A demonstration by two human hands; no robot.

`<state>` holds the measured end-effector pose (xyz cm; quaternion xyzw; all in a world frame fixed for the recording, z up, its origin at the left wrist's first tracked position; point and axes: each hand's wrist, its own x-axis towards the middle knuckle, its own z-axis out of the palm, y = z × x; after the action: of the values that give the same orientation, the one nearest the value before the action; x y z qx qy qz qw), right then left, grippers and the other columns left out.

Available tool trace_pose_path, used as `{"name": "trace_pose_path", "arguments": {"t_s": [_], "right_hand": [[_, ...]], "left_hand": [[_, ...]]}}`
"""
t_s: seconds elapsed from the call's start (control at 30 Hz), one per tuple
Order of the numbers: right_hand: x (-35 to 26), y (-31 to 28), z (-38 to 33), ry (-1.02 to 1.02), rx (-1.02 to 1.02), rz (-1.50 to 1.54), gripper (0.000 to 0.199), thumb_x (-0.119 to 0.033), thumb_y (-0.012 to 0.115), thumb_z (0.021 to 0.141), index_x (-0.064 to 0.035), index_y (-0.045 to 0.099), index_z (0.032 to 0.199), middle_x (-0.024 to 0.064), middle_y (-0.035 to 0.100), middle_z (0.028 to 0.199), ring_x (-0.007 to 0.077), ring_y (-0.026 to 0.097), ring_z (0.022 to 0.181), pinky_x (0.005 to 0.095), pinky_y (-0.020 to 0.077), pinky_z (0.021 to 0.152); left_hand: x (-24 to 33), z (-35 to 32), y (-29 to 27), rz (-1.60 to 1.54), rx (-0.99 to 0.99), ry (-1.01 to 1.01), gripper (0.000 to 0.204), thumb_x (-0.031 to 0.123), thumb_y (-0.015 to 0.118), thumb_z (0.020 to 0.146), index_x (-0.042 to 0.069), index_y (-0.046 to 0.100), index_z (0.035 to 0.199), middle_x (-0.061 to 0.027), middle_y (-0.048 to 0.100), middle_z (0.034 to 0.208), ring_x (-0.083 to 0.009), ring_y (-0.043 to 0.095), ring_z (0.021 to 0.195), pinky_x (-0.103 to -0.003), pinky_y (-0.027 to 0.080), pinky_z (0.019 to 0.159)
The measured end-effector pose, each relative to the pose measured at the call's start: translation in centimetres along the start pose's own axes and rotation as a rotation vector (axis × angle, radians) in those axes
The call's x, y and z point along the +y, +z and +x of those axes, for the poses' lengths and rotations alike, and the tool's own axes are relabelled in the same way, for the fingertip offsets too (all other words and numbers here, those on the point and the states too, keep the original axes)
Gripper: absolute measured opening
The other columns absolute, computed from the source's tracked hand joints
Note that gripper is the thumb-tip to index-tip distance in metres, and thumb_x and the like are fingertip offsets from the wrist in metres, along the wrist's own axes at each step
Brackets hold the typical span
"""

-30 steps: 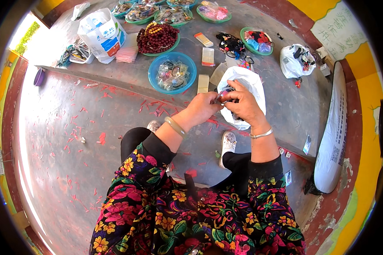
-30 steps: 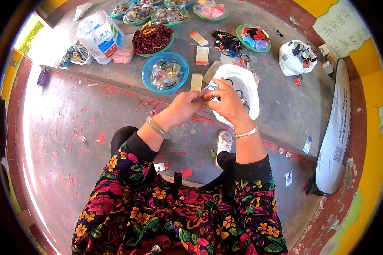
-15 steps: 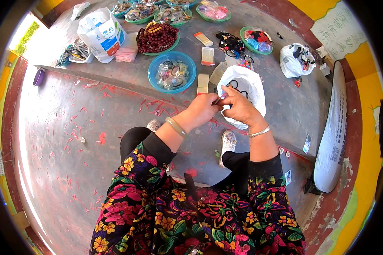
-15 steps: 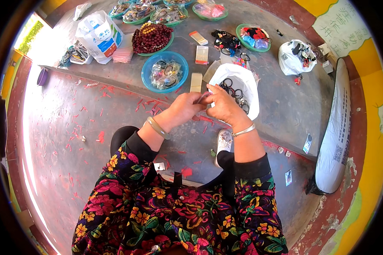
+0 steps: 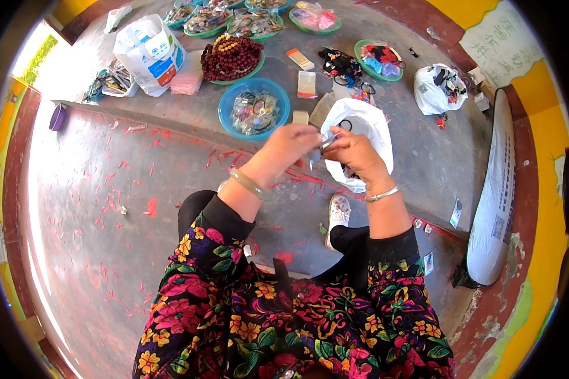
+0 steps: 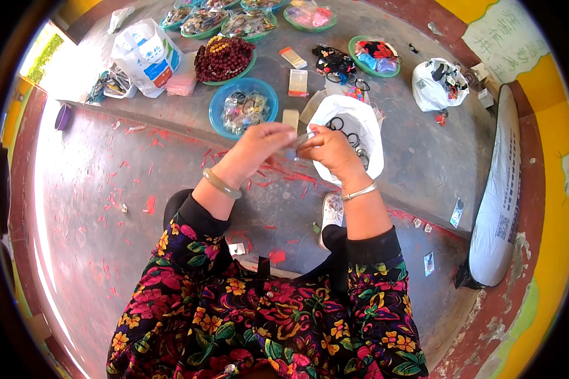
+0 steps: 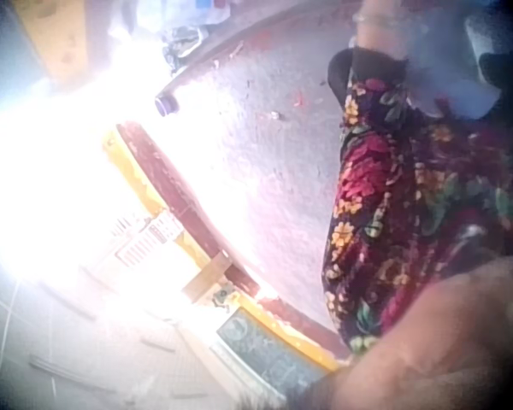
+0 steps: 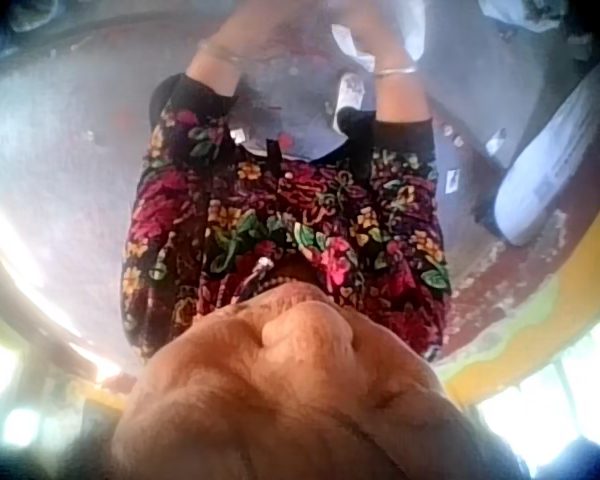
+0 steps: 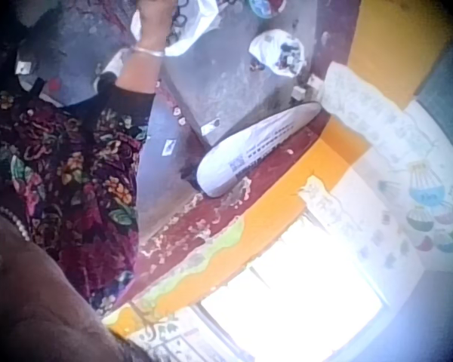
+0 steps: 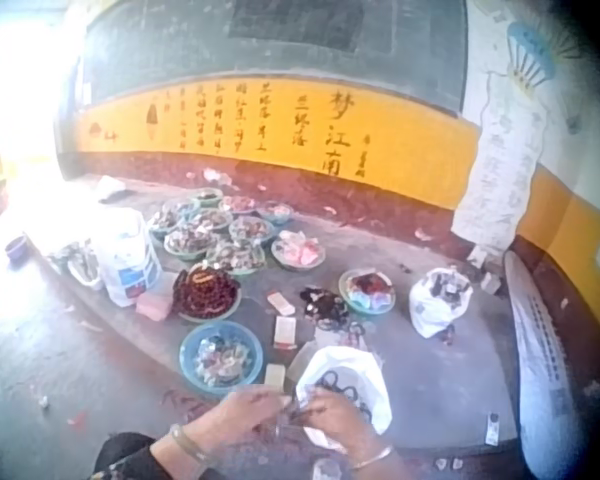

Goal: The person sits on the floor and repeatedly picks up small hair accessories from a white bag. They place each item into a small plastic bag and seal it before setting it aside.

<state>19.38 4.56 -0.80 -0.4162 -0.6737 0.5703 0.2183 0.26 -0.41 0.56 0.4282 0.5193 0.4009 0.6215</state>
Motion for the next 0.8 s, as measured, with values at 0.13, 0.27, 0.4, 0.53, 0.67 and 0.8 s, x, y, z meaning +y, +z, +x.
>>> {"name": "trace_pose_path", "arguments": {"t_s": [0.13, 0.27, 0.4, 0.53, 0.67, 0.8], "right_hand": [[-0.1, -0.3, 0.0, 0.062, 0.225, 0.338, 0.019, -0.007, 0.072, 0.069, 0.0003, 0.07, 0.086, 0.0162, 0.063, 0.098, 0.0219, 0.04, 0.122, 0.0318, 0.0345, 0.093], [0.3, -0.1, 0.2, 0.072, 0.23, 0.428, 0.02, -0.008, 0.073, 0.07, 0.0009, 0.07, 0.088, 0.0163, 0.063, 0.099, 0.0223, 0.036, 0.125, 0.032, 0.0337, 0.094], [0.1, 0.2, 0.1, 0.011, 0.208, 0.345, 0.018, -0.008, 0.072, 0.072, 0.0005, 0.07, 0.088, 0.0138, 0.064, 0.101, 0.0251, 0.033, 0.128, 0.0348, 0.0319, 0.097], [0.0, -0.2, -0.1, -0.018, 0.166, 0.328, 0.018, -0.008, 0.071, 0.072, -0.0002, 0.07, 0.089, 0.0127, 0.064, 0.103, 0.0264, 0.03, 0.129, 0.0361, 0.0296, 0.099], [-0.8, -0.1, -0.4, -0.025, 0.154, 0.379, 0.019, -0.008, 0.071, 0.072, -0.0004, 0.07, 0.09, 0.0138, 0.063, 0.104, 0.0255, 0.027, 0.131, 0.0355, 0.0288, 0.1], [-0.7, -0.2, -0.3, -0.002, 0.14, 0.415, 0.021, -0.007, 0.073, 0.071, -0.0004, 0.07, 0.091, 0.015, 0.062, 0.106, 0.0242, 0.026, 0.132, 0.0342, 0.0294, 0.099]], "left_hand": [[-0.2, 0.2, -0.6, -0.319, 0.116, 0.006, 0.026, 0.02, 0.061, 0.085, 0.001, 0.059, 0.102, -0.0024, 0.063, 0.086, -0.0049, 0.054, 0.068, -0.015, 0.036, 0.052], [-1.5, 0.8, -0.8, -0.522, -0.091, -0.087, 0.022, 0.009, 0.061, 0.083, 0.001, 0.058, 0.103, -0.0042, 0.063, 0.089, -0.0056, 0.056, 0.074, -0.016, 0.039, 0.055], [-1.7, 1.0, -0.2, -0.619, -0.058, -0.1, 0.019, 0.0, 0.057, 0.084, -0.001, 0.056, 0.103, -0.0078, 0.062, 0.096, -0.0112, 0.06, 0.084, -0.021, 0.049, 0.067], [-1.1, 0.7, 0.2, -0.613, -0.042, -0.069, 0.018, -0.003, 0.054, 0.085, -0.003, 0.055, 0.103, -0.0093, 0.061, 0.098, -0.0167, 0.061, 0.088, -0.026, 0.053, 0.081], [-1.1, 0.5, 0.3, -0.556, -0.07, -0.016, 0.02, -0.003, 0.055, 0.084, -0.003, 0.055, 0.104, -0.0082, 0.061, 0.098, -0.0167, 0.061, 0.089, -0.027, 0.053, 0.08], [-1.1, 0.4, 0.7, -0.464, -0.053, 0.026, 0.023, -0.002, 0.057, 0.083, -0.004, 0.056, 0.106, -0.007, 0.061, 0.097, -0.0155, 0.061, 0.088, -0.027, 0.052, 0.08]]}}
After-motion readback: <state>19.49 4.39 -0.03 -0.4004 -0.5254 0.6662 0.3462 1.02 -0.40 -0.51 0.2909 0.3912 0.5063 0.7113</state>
